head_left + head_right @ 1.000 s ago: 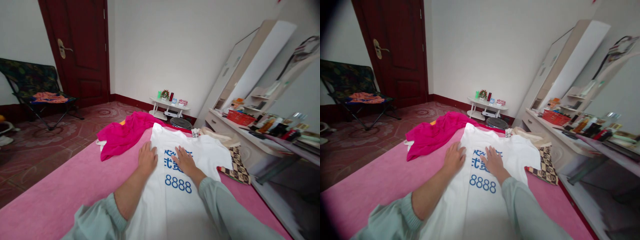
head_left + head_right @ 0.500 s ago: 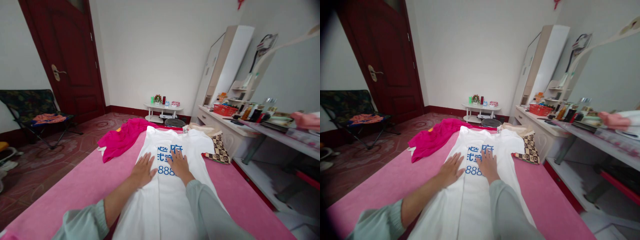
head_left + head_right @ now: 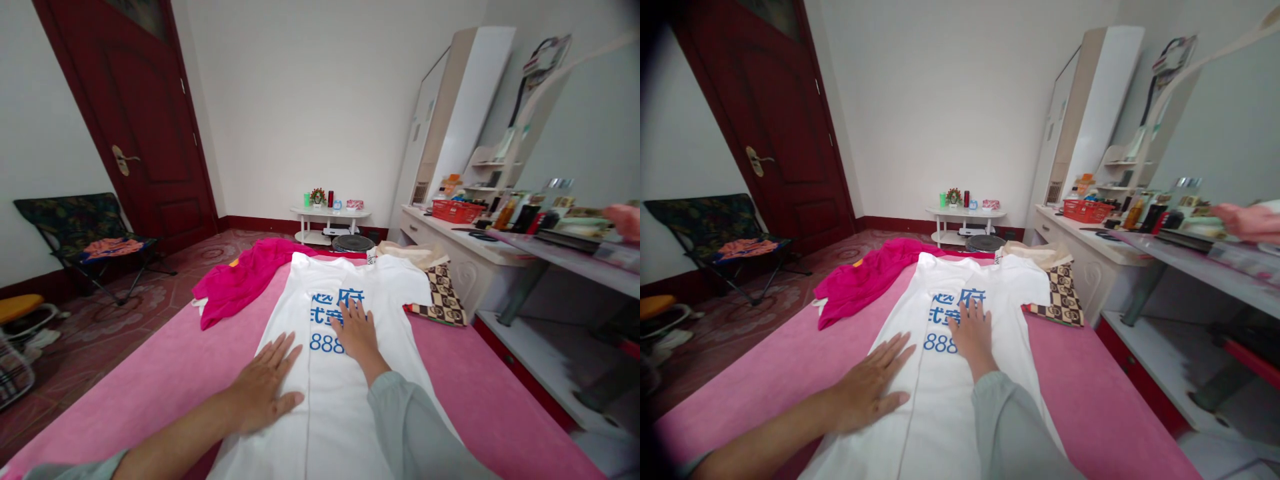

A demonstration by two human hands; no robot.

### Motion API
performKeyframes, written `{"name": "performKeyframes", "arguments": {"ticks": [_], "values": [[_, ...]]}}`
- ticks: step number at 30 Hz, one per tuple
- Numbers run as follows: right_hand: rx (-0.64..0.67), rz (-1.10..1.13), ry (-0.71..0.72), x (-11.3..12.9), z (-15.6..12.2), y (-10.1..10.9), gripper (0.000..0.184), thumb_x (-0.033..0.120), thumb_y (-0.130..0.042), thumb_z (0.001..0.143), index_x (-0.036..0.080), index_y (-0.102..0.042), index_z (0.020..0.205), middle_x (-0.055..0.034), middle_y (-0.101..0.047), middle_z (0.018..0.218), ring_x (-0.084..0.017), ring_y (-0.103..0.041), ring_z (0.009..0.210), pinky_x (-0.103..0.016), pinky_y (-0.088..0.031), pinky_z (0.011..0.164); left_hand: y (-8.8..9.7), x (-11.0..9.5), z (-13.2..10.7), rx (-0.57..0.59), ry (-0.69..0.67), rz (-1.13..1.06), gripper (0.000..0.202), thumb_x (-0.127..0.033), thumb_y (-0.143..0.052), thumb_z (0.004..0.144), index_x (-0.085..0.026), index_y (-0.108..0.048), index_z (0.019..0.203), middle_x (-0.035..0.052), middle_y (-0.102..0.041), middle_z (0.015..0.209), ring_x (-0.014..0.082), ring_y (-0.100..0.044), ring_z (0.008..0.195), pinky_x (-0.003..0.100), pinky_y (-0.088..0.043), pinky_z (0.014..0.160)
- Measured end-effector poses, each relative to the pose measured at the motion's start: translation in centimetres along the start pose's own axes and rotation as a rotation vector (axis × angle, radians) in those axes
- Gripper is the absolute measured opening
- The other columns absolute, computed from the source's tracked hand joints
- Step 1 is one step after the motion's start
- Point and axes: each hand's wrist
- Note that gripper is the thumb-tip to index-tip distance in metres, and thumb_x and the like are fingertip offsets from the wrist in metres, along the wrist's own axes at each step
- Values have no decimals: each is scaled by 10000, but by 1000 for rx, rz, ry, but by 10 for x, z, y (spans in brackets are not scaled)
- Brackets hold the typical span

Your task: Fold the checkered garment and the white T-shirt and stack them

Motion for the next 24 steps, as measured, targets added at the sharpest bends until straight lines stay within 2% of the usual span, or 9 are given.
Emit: {"name": "performKeyframes", "arguments": {"ticks": [3, 9, 12, 17, 24], "values": [[0, 20, -5, -1, 1, -1, 642, 563, -224, 936, 205, -333, 1457, -122, -230, 1548, -295, -148, 1420, -510, -118, 1091, 0, 5, 27, -14, 48, 6, 866, -742, -215, 849, -203, -96, 1516, 82, 39, 1567, 268, 25, 1444, 472, -97, 1168], [8, 48, -18, -2, 3, 0, 645, 579, -260, 924, 214, -350, 1448, -97, -252, 1544, -284, -156, 1418, -487, -125, 1100, -9, 16, 98, -189, 187, 58, 897, -746, -161, 847, -134, -205, 1501, 133, -87, 1570, 280, -41, 1448, 467, -106, 1165], [21, 52, -29, -1, 3, 1, 642, 579, -250, 925, 222, -344, 1450, -87, -247, 1546, -284, -145, 1420, -492, -120, 1100, -12, 18, 121, -249, 221, 78, 852, -716, -155, 867, -145, -245, 1493, 136, -142, 1565, 289, -91, 1444, 469, -127, 1159], [45, 42, -26, -1, 2, 3, 634, 568, -228, 932, 224, -333, 1454, -77, -236, 1551, -274, -137, 1422, -486, -115, 1104, -13, 20, 130, -318, 251, 79, 790, -691, -167, 884, -186, -294, 1478, 123, -199, 1557, 291, -148, 1437, 470, -151, 1150], [87, 37, -33, -1, 3, 8, 628, 568, -253, 929, 227, -334, 1451, -72, -234, 1552, -266, -131, 1426, -472, -134, 1109, -11, 25, 126, -310, 231, 15, 744, -681, -169, 896, -227, -325, 1463, 85, -213, 1559, 264, -153, 1439, 446, -161, 1152]]}}
Point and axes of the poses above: each hand's wrist, its own z-axis towards the middle knuckle, its own y-axis out of the back of the hand, x = y × z
